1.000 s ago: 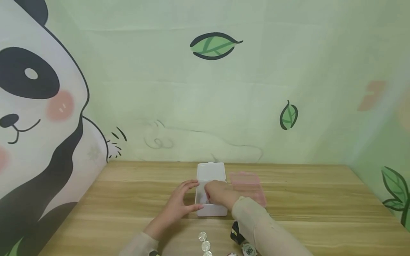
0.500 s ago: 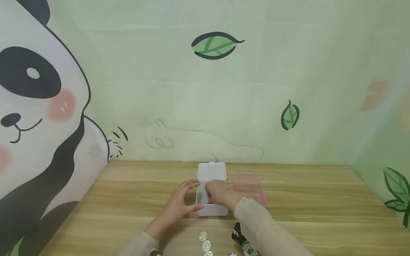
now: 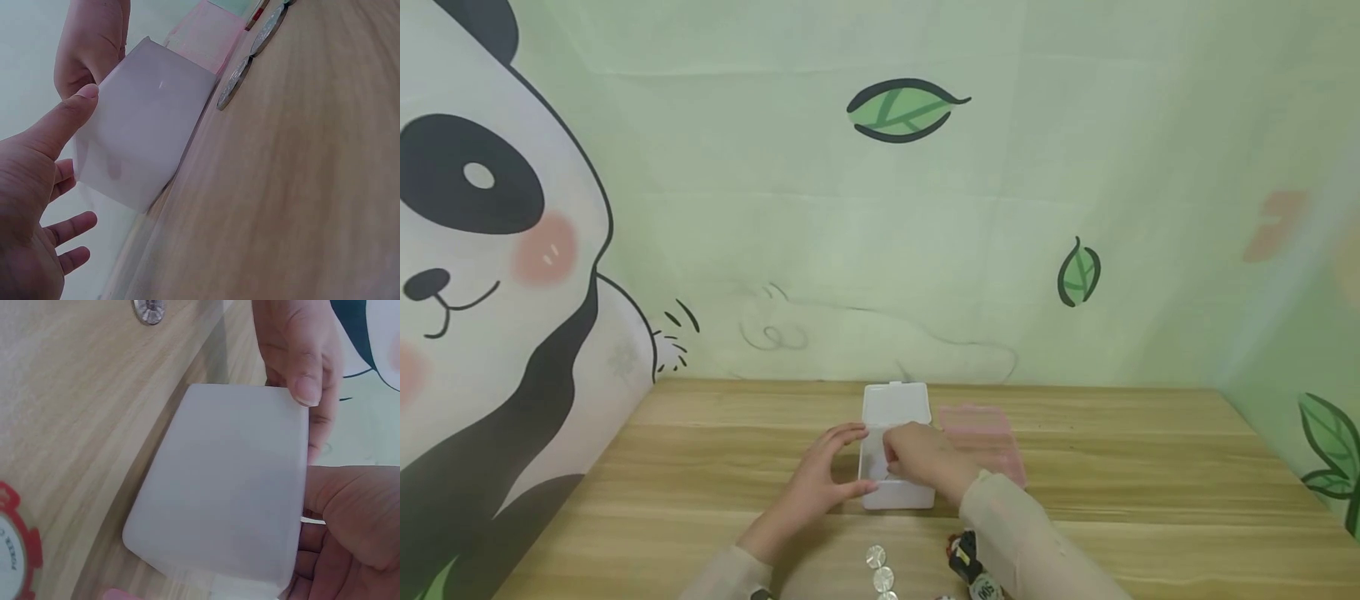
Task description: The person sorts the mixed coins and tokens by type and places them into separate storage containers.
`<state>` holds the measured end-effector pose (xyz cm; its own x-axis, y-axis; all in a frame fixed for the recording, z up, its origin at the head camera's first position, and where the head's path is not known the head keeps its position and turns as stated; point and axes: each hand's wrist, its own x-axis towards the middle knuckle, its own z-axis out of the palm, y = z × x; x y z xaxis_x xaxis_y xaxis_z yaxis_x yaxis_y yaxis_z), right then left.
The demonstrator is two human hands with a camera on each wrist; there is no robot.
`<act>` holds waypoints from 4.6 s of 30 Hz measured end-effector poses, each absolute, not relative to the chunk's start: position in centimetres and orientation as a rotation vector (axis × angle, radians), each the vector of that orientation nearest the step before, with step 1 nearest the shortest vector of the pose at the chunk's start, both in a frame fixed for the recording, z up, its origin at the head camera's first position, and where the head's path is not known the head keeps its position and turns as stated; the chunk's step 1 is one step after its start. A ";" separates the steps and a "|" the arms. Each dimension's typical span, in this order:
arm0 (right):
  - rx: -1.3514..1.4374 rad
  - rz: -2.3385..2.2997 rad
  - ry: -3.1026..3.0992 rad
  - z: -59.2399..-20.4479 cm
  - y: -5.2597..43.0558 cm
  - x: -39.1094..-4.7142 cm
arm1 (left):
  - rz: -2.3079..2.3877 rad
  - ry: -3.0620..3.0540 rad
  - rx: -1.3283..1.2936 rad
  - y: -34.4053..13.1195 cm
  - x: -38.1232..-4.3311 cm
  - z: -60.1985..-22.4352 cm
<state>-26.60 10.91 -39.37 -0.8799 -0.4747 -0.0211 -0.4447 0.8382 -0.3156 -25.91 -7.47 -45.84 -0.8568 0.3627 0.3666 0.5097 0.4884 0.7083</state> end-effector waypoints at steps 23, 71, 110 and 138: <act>-0.914 -0.585 3.051 -36.4 13.1 -23.6 | -1.287 -2.554 -0.781 -7.6 -26.1 -46.2; -1.125 -0.699 2.877 -41.9 12.3 -18.8 | -1.267 -2.576 -0.763 -7.6 -26.0 -46.1; -0.746 -0.287 3.035 -43.1 8.6 -18.0 | -1.267 -2.568 -0.766 -7.7 -26.1 -46.1; -0.795 -0.438 2.968 -43.3 9.1 -18.3 | -1.281 -2.566 -0.776 -7.9 -25.8 -45.7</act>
